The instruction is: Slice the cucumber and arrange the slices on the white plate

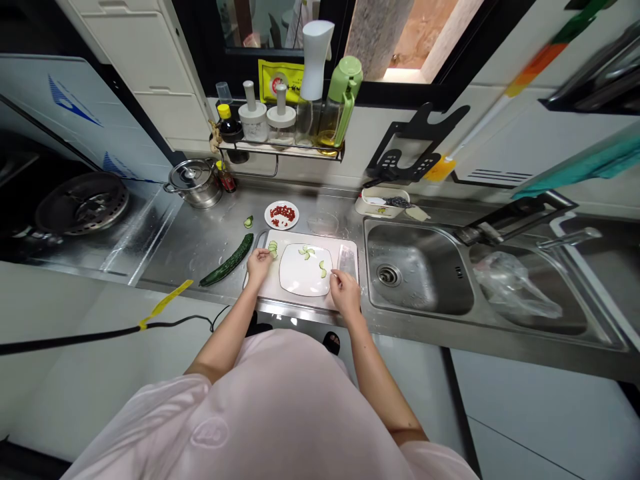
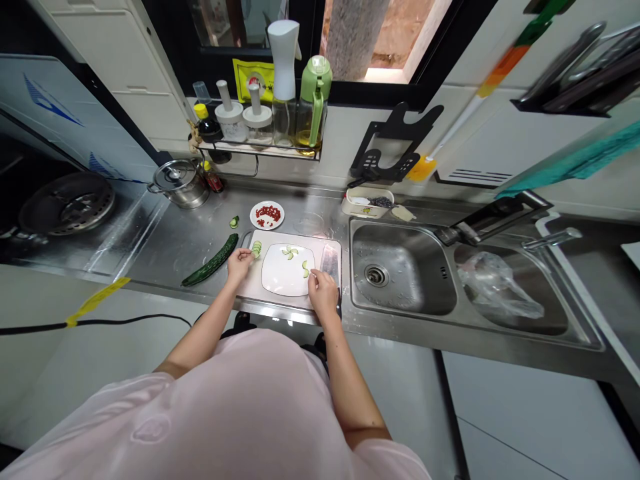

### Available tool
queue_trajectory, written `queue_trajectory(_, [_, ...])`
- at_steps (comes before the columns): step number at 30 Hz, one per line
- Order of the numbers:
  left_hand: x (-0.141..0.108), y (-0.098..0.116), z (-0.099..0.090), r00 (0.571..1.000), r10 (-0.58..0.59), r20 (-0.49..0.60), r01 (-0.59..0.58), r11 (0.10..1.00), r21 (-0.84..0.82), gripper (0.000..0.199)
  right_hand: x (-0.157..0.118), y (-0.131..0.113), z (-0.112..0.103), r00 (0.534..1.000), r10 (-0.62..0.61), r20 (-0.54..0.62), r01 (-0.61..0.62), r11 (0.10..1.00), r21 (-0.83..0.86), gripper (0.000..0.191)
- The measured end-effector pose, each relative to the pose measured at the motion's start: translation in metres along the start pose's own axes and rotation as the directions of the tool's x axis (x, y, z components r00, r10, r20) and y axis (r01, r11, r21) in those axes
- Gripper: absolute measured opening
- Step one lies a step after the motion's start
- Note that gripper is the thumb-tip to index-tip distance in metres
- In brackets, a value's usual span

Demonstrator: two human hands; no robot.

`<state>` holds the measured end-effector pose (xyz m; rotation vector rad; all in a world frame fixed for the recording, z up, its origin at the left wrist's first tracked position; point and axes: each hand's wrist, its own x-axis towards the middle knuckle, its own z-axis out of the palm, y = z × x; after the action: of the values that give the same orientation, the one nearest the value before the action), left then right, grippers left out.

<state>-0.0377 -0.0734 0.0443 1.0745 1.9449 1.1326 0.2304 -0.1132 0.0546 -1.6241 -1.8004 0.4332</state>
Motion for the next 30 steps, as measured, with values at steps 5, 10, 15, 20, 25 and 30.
queue_trajectory(5, [-0.009,0.04,-0.008,0.998,0.038,0.048,-0.015,0.909,-0.417,0.027,0.021,-0.028,-0.008,0.998,-0.056,-0.034,0.059,0.994,0.092,0.03])
queue_trajectory(10, [-0.027,0.078,-0.017,0.988,0.111,0.106,-0.038,0.845,-0.534,0.028,0.042,-0.068,-0.018,0.991,-0.118,-0.068,0.13,0.968,0.216,0.026])
queue_trajectory(15, [-0.042,0.099,-0.022,0.977,0.159,0.14,-0.056,0.832,-0.552,0.026,0.058,-0.102,-0.026,0.98,-0.195,-0.027,0.192,0.914,0.356,0.026])
queue_trajectory(20, [-0.051,0.108,-0.023,0.965,0.199,0.172,-0.076,0.837,-0.542,0.025,0.069,-0.12,-0.025,0.965,-0.263,0.024,0.228,0.876,0.425,0.018])
queue_trajectory(25, [-0.055,0.112,-0.022,0.962,0.202,0.186,-0.073,0.84,-0.537,0.025,0.073,-0.125,-0.02,0.957,-0.281,0.073,0.214,0.852,0.478,0.015])
queue_trajectory(30, [-0.055,0.111,-0.021,0.953,0.209,0.218,-0.047,0.816,-0.576,0.029,0.074,-0.125,-0.019,0.964,-0.242,0.109,0.138,0.808,0.572,0.018])
